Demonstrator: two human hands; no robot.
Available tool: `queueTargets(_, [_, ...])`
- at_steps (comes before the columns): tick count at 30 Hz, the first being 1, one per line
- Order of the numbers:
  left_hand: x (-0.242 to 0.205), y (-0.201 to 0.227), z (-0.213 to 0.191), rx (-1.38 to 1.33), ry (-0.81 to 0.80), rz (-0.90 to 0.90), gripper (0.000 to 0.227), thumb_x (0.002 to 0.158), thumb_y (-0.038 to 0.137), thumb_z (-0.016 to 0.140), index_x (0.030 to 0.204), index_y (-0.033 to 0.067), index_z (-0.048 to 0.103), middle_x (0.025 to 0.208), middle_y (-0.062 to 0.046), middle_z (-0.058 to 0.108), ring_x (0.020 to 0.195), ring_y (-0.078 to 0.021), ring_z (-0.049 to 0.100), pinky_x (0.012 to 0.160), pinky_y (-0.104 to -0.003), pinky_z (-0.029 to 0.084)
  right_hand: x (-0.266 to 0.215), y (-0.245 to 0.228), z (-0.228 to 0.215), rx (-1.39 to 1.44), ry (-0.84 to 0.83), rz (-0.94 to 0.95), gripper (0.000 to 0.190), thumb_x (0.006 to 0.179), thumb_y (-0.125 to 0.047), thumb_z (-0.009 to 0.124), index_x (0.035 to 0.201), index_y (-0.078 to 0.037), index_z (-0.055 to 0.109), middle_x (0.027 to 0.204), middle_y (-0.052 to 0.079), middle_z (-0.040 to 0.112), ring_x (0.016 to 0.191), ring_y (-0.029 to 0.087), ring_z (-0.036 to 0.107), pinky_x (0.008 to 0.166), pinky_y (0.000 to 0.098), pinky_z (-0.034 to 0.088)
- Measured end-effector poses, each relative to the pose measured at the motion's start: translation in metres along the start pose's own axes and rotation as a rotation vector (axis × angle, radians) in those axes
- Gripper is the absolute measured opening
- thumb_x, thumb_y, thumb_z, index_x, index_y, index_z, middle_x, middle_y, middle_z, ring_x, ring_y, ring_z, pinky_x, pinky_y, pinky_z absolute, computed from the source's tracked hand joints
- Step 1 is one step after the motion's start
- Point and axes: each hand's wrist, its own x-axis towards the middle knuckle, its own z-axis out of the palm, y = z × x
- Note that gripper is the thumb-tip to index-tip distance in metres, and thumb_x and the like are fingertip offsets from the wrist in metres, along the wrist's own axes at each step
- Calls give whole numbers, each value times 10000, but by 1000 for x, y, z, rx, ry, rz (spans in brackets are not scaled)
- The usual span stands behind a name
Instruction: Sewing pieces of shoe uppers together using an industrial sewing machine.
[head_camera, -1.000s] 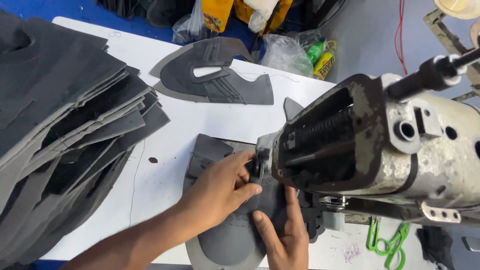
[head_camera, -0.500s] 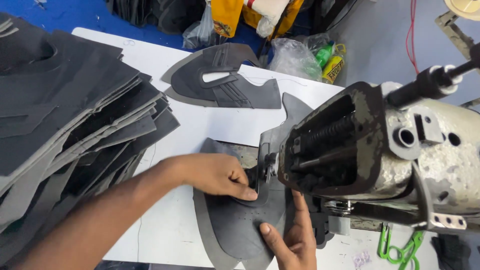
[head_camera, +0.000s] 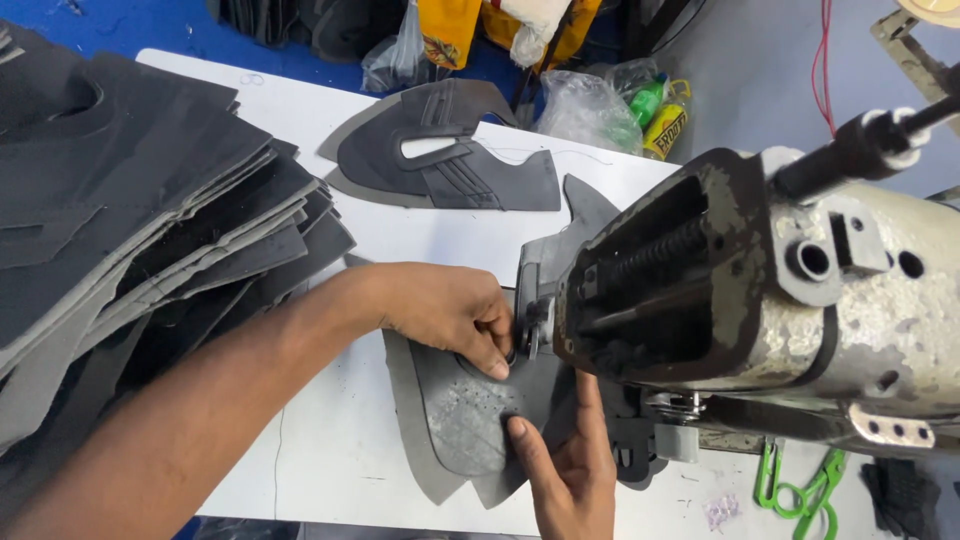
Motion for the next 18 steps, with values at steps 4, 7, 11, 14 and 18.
queueTargets(4, [2,-6,-1,-46,27,50,292,835,251,770,1002,13,795,823,-38,795,726,-104,700,680,-273,548,7,1,-2,-59,43,59,797,875,21,649,1579,-27,277,1353,180,653,1082,167,685,859,264,553])
queueTargets(7, [-2,-7,-1,-95,60,64,273,847,240,762,985,7,794,803,-31,787,711,-100,692,677,-273,542,13,-4,-6,-116,28,51,673,901,-35,676,1521,-6,415,1173,136,729,958,108,681,770,234,543])
queueTargets(11, [-8,-8,18,-150,121,85,261,865,249,765,952,4,789,790,-26,770,705,-92,657,681,-277,524,28,22,-31,-129,30,7,451,916,-102,716,1330,44,610,1029,101,749,895,81,656,752,217,530])
queueTargets(14, [-13,-2,40,-161,260,45,267,864,274,767,926,15,784,755,-25,754,686,-84,648,652,-290,520,38,9,-38,-326,118,233,318,959,-142,780,1143,101,690,929,188,695,816,162,614,685,294,505])
queueTargets(18, [-15,4,67,-205,503,-92,298,865,310,760,946,24,779,756,-49,768,678,-99,663,648,-306,522,49,-3,-51,-463,205,375,345,876,-235,791,1134,-20,714,952,38,760,869,114,673,782,217,500])
